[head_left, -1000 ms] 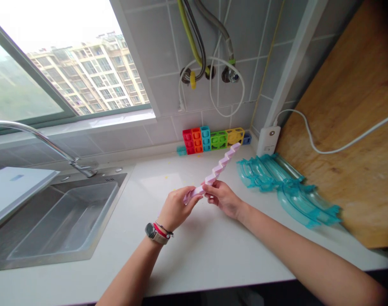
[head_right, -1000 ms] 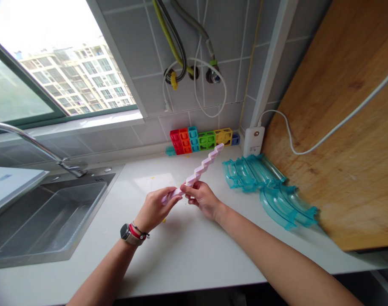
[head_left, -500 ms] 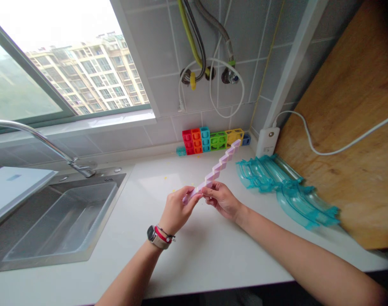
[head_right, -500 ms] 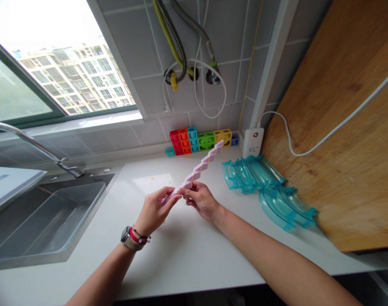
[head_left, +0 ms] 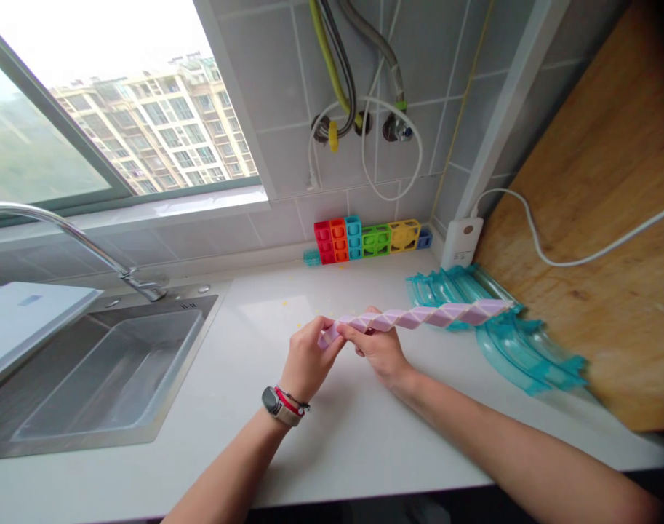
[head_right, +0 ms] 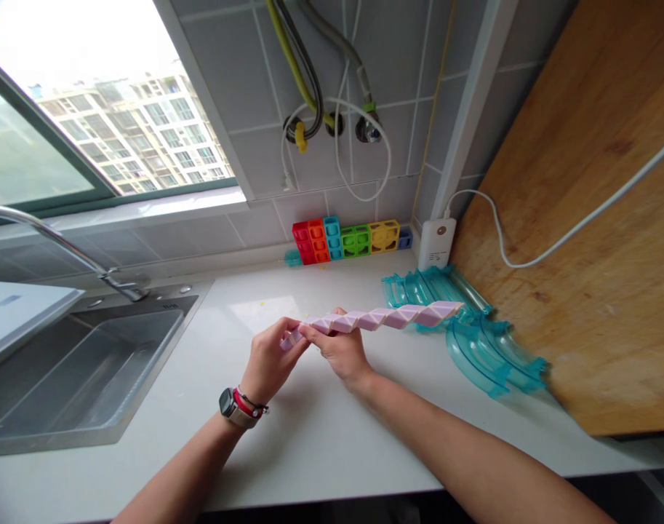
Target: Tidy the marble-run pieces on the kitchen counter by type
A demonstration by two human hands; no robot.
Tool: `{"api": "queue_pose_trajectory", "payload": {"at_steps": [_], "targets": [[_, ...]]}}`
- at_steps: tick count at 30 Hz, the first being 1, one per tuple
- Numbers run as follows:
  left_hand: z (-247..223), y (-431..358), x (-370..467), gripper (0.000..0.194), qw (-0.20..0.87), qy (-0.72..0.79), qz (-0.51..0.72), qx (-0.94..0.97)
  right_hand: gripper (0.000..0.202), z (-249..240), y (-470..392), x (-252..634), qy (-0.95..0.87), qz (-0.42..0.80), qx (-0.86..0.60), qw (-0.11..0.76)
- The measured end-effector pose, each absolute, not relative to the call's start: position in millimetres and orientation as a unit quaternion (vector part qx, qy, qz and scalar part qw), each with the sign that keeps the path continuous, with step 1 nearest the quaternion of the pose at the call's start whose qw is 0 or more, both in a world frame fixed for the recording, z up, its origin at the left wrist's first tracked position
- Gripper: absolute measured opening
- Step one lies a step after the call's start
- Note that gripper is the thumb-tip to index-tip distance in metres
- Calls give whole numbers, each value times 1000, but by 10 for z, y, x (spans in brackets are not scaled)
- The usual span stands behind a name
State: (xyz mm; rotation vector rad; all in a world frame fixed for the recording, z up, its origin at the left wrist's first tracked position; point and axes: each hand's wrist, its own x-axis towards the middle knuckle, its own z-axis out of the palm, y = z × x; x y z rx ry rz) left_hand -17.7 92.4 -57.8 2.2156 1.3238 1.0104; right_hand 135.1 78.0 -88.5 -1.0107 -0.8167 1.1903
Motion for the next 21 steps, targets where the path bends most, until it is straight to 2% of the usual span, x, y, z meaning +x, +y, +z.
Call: {"api": "queue_pose_trajectory", "payload": {"at_steps": [7, 12, 16, 18, 21], "targets": [[-541, 979, -233, 25, 227, 468, 296, 801, 44, -793, 884, 1479, -385, 497, -451, 633], [-552, 1009, -257, 32, 261, 461, 272, 803, 41, -773, 940, 1556, -430, 513, -450, 592], [-516, 978, -245, 31, 278, 444, 262, 810, 33, -750, 942, 1630, -487, 462, -462, 580], [-501, 945, -226, 28, 255, 430, 259, 826, 37, -755, 948, 1653, -495, 449, -476, 572], [-515, 903, -202, 25, 227, 407, 252, 849, 51, -796, 975, 1657, -458, 494, -491, 553]]}}
